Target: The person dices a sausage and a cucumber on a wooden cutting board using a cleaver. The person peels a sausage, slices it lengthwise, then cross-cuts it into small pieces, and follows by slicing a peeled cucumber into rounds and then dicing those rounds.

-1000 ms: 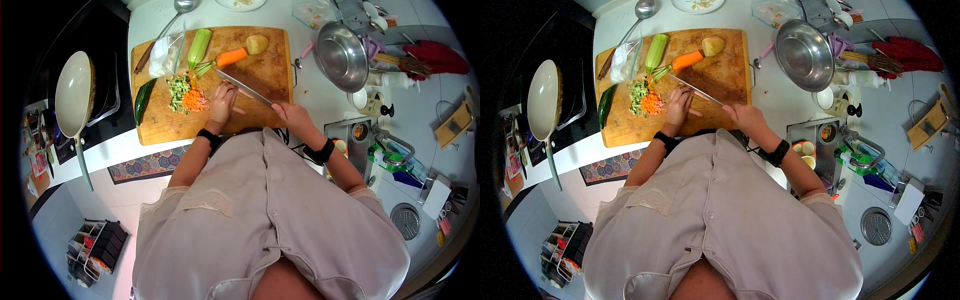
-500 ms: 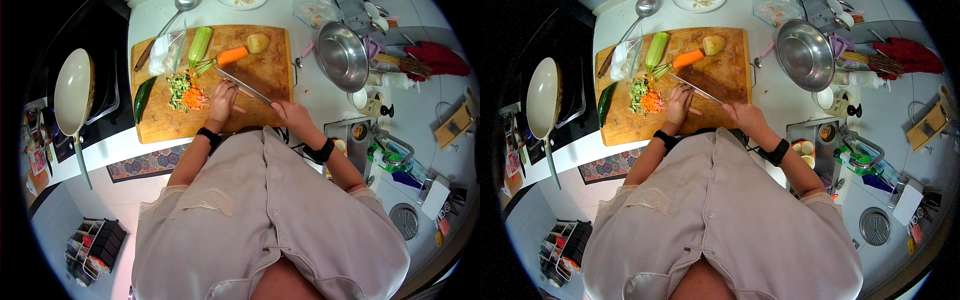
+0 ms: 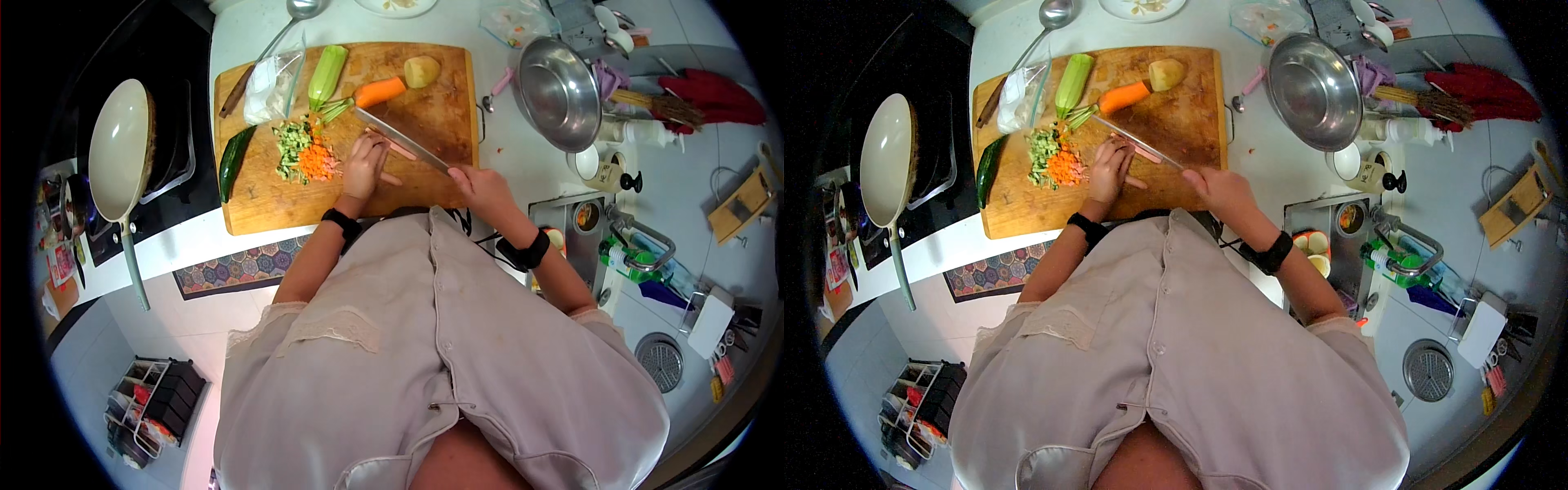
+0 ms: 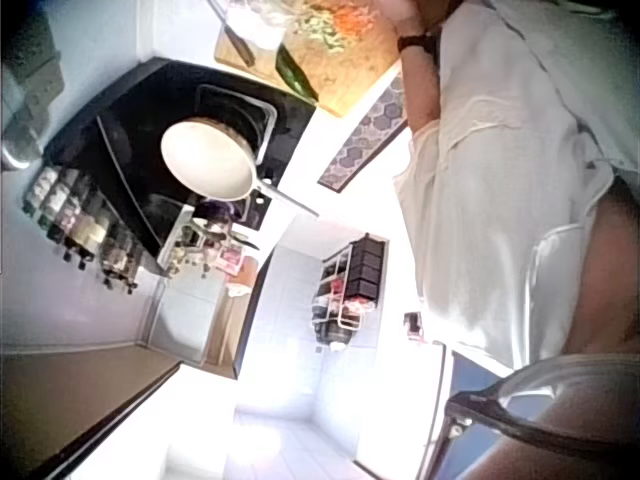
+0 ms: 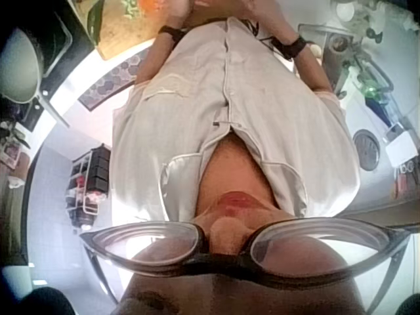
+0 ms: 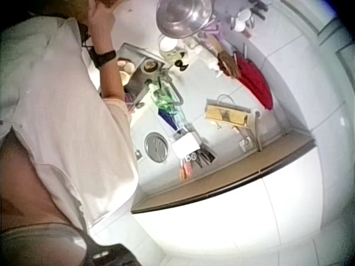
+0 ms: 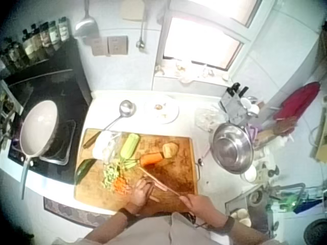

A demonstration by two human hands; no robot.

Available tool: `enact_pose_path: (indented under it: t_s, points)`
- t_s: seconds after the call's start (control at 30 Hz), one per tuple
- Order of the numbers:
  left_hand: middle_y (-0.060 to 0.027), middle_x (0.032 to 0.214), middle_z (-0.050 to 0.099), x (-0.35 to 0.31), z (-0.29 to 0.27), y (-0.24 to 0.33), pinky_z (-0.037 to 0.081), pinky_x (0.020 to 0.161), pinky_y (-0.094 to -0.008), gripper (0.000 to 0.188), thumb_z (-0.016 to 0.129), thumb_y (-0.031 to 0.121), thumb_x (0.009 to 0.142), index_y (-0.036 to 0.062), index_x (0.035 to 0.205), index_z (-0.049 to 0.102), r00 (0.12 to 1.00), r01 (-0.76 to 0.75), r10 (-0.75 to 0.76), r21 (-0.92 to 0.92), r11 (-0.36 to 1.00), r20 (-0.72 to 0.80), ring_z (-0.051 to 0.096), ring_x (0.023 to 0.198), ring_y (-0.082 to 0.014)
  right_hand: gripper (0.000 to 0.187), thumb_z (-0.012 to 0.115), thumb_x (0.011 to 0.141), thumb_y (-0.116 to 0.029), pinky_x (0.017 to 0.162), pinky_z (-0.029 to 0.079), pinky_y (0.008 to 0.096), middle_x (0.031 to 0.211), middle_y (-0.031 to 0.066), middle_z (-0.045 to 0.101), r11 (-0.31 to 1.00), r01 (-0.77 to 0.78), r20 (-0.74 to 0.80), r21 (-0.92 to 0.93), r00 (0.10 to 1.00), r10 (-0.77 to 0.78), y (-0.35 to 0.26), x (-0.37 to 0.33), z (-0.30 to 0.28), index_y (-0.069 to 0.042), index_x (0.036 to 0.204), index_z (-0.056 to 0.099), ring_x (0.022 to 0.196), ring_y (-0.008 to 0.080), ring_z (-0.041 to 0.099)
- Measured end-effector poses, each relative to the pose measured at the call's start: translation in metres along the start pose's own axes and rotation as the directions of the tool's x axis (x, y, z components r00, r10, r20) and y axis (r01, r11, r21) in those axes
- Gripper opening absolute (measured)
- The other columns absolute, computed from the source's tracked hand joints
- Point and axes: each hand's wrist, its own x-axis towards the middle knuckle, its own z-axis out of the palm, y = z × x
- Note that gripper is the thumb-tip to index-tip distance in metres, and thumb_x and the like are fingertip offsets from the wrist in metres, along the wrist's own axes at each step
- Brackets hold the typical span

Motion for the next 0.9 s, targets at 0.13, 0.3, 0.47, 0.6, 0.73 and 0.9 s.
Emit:
enact_pose_path:
  t_s: [0.13,0.3,0.47,0.6,0.73,0.9]
  points:
    - [-0.0104,0.093,0.058,0.008,-0.012,0.008,0.046,0.08,-0.0365,0.015,0.064,0.006,0.073,0.0013,0.088,0.062,0.999,-0.029,0.031,-0.041,0.999,0.033,0.055,0.094,-0.0289,0.043,0.046,0.09,-0.041,0.056,0.045,0.0453,0.069,0.0184,0.059,0.999,0.018,-0.064,0.041,0.998,-0.015,0.004,0.0,-0.006,-0.004,0.073,0.06,0.065,0.0378,0.058]
    - [-0.0124,0.091,0.059,0.007,-0.053,0.007,0.045,0.078,-0.033,0.01,0.062,0.005,0.078,0.0022,0.087,0.062,0.989,0.039,-0.032,0.045,0.998,-0.147,0.056,0.092,-0.0261,0.038,0.053,0.087,-0.039,0.051,0.043,0.042,0.062,0.0149,0.055,0.986,0.141,-0.131,-0.084,0.98,-0.151,0.015,-0.005,-0.016,-0.005,0.07,0.053,0.058,0.0344,0.056]
    - [-0.0102,0.098,0.061,0.036,-0.113,-0.009,0.044,0.08,-0.0294,0.021,0.058,0.016,0.086,0.0022,0.101,0.06,0.918,0.391,-0.384,-0.379,0.839,0.096,0.056,0.093,-0.019,0.039,0.058,0.082,-0.042,0.047,0.04,0.0377,0.057,0.01,0.051,0.92,0.315,-0.162,-0.233,0.92,-0.356,0.036,-0.013,-0.018,-0.007,0.068,0.047,0.052,0.0297,0.053]
    - [-0.0079,0.104,0.061,0.079,-0.127,0.011,0.044,0.082,-0.0273,0.037,0.054,0.031,0.09,0.0003,0.11,0.057,0.671,0.591,-0.186,-0.366,0.719,0.718,0.055,0.094,-0.0155,0.044,0.058,0.078,-0.049,0.045,0.041,0.0343,0.057,0.0062,0.051,0.832,0.427,-0.128,-0.354,0.859,-0.496,0.036,-0.016,-0.016,-0.009,0.065,0.046,0.049,0.0259,0.053]
    - [-0.0037,0.1,0.059,0.09,-0.108,0.008,0.043,0.079,-0.0248,0.042,0.055,0.037,0.089,0.002,0.112,0.055,0.308,0.529,0.076,-0.238,0.815,0.948,0.053,0.091,-0.0118,0.045,0.059,0.076,-0.052,0.044,0.04,0.0317,0.055,0.0039,0.046,0.73,0.522,-0.084,-0.441,0.786,-0.612,0.021,-0.022,-0.026,-0.011,0.064,0.046,0.047,0.0221,0.052]
    - [0.0044,0.071,0.049,0.084,-0.096,0.021,0.036,0.055,-0.0213,0.029,0.053,0.032,0.092,0.0036,0.095,0.058,0.13,0.635,0.046,-0.119,0.763,0.99,0.043,0.063,-0.0045,0.046,0.059,0.075,-0.054,0.042,0.04,0.0303,0.053,0.0026,0.043,0.735,0.522,-0.173,-0.433,0.752,-0.636,0.03,-0.03,-0.015,-0.012,0.063,0.046,0.045,0.0197,0.051]
